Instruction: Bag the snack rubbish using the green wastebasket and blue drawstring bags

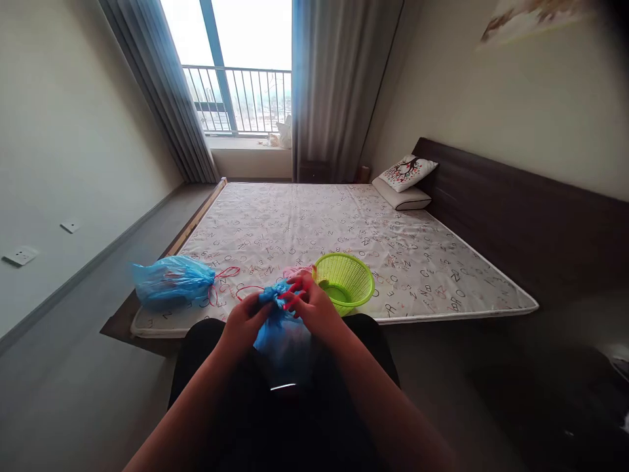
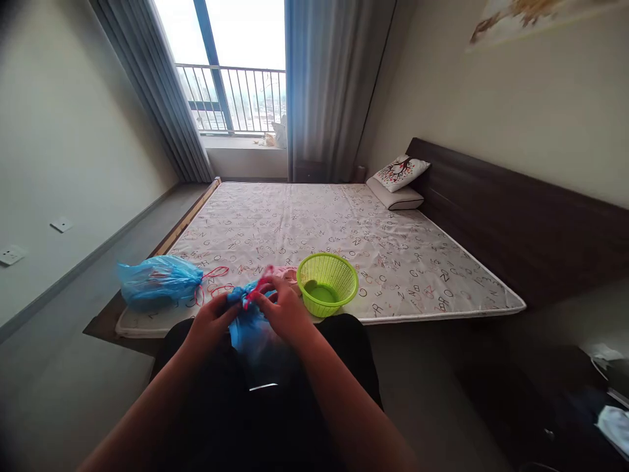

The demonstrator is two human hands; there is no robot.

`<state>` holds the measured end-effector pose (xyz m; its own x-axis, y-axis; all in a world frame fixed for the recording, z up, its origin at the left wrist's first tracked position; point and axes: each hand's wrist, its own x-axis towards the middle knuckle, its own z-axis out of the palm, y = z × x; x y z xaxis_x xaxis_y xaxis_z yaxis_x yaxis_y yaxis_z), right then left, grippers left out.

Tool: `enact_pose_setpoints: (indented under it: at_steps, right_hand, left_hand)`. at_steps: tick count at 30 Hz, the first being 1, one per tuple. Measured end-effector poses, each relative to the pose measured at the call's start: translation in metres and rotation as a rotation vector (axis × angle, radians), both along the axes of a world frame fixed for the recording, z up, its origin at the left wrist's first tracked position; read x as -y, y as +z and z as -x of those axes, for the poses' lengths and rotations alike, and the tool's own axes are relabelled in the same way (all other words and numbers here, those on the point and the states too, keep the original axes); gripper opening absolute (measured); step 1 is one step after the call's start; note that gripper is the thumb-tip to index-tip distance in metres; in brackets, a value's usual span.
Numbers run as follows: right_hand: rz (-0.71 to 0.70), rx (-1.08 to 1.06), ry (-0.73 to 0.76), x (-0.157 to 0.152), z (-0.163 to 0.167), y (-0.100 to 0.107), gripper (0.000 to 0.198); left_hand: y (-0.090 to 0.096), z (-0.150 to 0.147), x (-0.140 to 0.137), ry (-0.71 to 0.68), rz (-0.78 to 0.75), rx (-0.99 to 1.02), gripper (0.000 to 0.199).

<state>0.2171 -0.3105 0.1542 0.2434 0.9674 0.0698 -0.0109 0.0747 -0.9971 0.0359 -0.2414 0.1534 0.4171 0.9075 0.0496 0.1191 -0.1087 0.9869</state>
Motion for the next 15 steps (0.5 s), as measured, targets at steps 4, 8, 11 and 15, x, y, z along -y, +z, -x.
enact_pose_setpoints:
  at_steps: [4, 8, 11, 15]
  right_hand:
    - [0.003, -0.069, 0.126, -0.006, -0.002, 0.002, 0.029]
    - [-0.048, 0.023, 0.050, 0.007, -0.005, 0.015, 0.022]
    - [-0.038, -0.002, 0.048, 0.019, 0.000, 0.027, 0.027]
    - [-0.071, 0.007, -0.009, 0.039, 0.010, 0.043, 0.022]
  left_hand:
    - [0.008, 0.006, 0.010, 0.033, -0.035, -0.004, 0.041]
    - [0.018, 0.017, 0.022, 0.123, -0.168, 0.018, 0.051]
    - [0.032, 0.018, 0.032, 0.119, -0.292, -0.079, 0.037]
    - [0.050, 0.014, 0.043, 0.187, -0.241, -0.132, 0.025]
